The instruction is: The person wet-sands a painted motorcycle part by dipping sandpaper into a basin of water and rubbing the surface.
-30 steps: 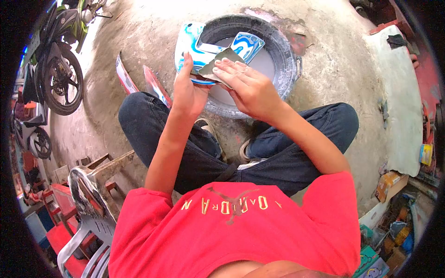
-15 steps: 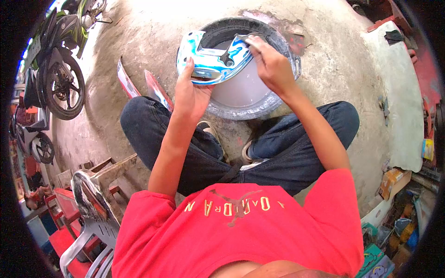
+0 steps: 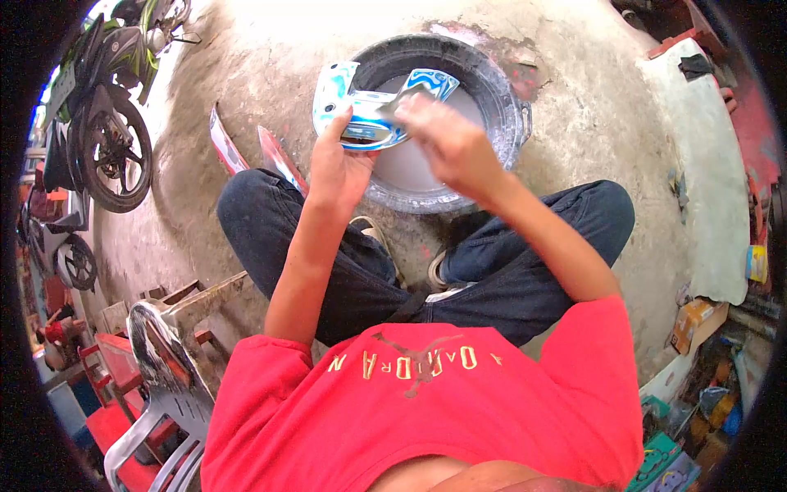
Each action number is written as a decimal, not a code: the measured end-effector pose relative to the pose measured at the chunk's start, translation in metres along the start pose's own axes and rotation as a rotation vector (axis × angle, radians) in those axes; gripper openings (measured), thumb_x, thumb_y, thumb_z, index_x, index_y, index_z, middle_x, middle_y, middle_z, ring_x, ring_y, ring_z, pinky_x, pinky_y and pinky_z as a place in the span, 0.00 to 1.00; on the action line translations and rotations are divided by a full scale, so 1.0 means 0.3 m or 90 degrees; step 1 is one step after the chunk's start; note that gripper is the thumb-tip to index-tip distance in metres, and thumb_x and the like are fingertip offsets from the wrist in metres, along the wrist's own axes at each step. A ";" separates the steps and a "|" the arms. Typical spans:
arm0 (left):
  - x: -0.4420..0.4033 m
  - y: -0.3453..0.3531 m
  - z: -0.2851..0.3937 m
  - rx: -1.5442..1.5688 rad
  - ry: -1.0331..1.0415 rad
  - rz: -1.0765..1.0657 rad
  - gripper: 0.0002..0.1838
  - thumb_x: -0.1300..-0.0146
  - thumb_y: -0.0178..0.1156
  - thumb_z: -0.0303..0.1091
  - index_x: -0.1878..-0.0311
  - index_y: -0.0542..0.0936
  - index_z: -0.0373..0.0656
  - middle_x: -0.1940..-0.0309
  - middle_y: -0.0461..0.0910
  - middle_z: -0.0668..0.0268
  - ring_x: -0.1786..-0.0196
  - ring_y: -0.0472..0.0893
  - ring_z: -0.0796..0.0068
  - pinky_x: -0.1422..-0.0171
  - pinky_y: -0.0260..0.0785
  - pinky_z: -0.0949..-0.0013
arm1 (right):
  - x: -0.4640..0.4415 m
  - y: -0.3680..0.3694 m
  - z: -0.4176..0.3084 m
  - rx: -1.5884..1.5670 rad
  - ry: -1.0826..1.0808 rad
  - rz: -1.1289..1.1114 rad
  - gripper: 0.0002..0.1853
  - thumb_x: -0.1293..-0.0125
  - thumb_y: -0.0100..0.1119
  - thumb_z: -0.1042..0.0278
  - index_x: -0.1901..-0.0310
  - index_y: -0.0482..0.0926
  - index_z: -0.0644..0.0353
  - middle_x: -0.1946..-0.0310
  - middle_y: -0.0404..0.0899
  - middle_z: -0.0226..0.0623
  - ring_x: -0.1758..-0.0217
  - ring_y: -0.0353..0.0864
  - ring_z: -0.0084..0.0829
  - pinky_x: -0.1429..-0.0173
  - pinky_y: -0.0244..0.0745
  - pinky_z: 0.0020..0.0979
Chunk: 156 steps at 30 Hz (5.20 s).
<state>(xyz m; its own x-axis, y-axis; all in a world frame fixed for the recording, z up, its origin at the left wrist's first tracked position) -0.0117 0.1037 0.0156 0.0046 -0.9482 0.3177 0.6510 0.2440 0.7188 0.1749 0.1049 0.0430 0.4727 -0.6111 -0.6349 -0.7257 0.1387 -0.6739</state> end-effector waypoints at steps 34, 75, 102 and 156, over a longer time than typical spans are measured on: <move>0.001 0.037 -0.016 -0.017 0.011 0.003 0.17 0.30 0.60 0.27 0.40 0.75 0.38 0.47 0.82 0.58 0.46 0.84 0.62 0.43 0.79 0.54 | 0.014 -0.011 -0.033 0.043 -0.026 -0.027 0.20 0.37 0.53 0.75 0.42 0.81 0.59 0.42 0.83 0.47 0.38 0.83 0.41 0.33 0.77 0.41; 0.028 0.097 -0.044 0.059 -0.058 -0.145 0.20 0.23 0.56 0.45 0.34 0.69 0.53 0.38 0.78 0.59 0.36 0.79 0.59 0.34 0.74 0.45 | -0.009 -0.046 -0.044 0.005 0.017 -0.028 0.19 0.33 0.55 0.74 0.41 0.80 0.62 0.40 0.82 0.47 0.36 0.81 0.45 0.31 0.75 0.41; 0.062 0.119 -0.018 -0.051 0.005 -0.012 0.15 0.23 0.57 0.43 0.41 0.77 0.46 0.46 0.82 0.60 0.43 0.82 0.65 0.38 0.77 0.56 | -0.057 -0.113 0.094 -0.049 0.294 -0.076 0.20 0.31 0.51 0.83 0.39 0.77 0.63 0.42 0.81 0.52 0.46 0.86 0.48 0.42 0.81 0.38; 0.066 0.139 -0.014 0.053 -0.025 -0.088 0.23 0.22 0.53 0.51 0.38 0.73 0.42 0.41 0.80 0.57 0.39 0.80 0.62 0.35 0.75 0.51 | -0.029 -0.072 0.057 -0.004 0.162 0.022 0.22 0.36 0.51 0.79 0.40 0.79 0.63 0.40 0.80 0.52 0.35 0.80 0.48 0.31 0.75 0.43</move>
<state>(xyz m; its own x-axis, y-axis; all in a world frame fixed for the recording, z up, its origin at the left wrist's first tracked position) 0.0188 0.0942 0.0492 -0.1116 -0.9657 0.2346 0.5786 0.1288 0.8054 0.1948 0.1205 0.0566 0.3069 -0.7824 -0.5419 -0.7426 0.1592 -0.6505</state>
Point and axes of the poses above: each hand's wrist, its own x-axis away from the middle knuckle, its own y-axis out of the palm, z = x × y, the point moved 3 cm from there along -x, towards the middle knuckle
